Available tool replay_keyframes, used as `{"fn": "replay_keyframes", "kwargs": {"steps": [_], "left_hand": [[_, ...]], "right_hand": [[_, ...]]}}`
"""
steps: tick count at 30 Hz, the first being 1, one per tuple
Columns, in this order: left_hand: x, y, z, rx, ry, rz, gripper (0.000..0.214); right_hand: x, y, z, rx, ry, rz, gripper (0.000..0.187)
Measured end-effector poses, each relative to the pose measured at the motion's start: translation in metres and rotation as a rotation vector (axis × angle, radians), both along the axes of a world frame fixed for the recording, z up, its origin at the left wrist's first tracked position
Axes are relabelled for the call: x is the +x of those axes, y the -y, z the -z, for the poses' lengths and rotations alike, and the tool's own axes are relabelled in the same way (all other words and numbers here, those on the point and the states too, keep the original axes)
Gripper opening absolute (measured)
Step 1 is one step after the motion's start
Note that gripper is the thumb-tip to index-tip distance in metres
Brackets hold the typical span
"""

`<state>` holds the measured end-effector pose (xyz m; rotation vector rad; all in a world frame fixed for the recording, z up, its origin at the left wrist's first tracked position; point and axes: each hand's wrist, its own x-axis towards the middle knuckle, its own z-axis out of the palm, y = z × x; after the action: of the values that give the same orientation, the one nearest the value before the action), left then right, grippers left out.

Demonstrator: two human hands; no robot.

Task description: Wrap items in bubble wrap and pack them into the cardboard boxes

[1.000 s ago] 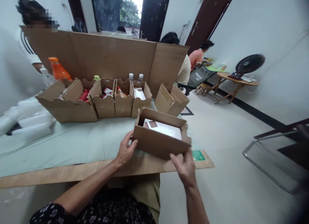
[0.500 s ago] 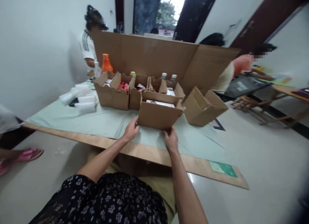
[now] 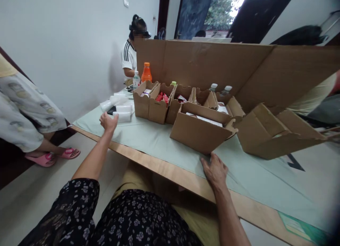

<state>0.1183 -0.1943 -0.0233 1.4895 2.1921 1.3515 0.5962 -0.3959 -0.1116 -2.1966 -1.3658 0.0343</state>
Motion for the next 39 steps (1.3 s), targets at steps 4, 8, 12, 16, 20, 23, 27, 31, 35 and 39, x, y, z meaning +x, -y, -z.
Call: {"fn": "replay_keyframes", "kwargs": {"steps": [4,8,12,16,20,23,27,31,35,39], "left_hand": [[0.005,-0.006,0.003,-0.016,0.0,0.019,0.037],[0.026,0.023,0.026,0.025,0.014,0.107,0.015],[0.028,0.03,0.027,0.031,0.107,0.021,0.051],[0.032,0.015,0.007,0.01,0.284,0.054,0.056],[0.054,0.03,-0.007,0.063,0.527,0.246,0.048],[0.072,0.062,-0.005,0.034,0.764,0.431,0.047],[0.096,0.105,0.006,-0.122,1.014,0.642,0.037],[0.122,0.136,0.018,-0.283,1.117,0.781,0.035],[0.133,0.153,0.02,-0.317,1.151,0.861,0.046],[0.125,0.158,0.021,-0.196,1.125,0.831,0.071]], "right_hand": [[0.007,0.0,0.002,0.05,0.012,0.009,0.056],[0.014,0.001,0.008,0.126,0.002,0.031,0.057],[0.014,0.004,0.011,0.204,-0.005,0.039,0.051],[0.008,0.007,0.001,0.294,-0.017,0.051,0.044],[-0.01,0.019,-0.012,0.402,-0.022,0.058,0.042],[-0.045,0.035,-0.018,0.403,-0.029,-0.049,0.043],[-0.109,0.054,-0.041,0.361,-0.123,-0.351,0.069],[-0.15,0.052,-0.08,0.354,-0.251,-0.597,0.08],[-0.156,0.039,-0.098,0.367,-0.492,-0.537,0.023],[-0.146,0.031,-0.094,0.499,-0.61,-0.351,0.033]]}}
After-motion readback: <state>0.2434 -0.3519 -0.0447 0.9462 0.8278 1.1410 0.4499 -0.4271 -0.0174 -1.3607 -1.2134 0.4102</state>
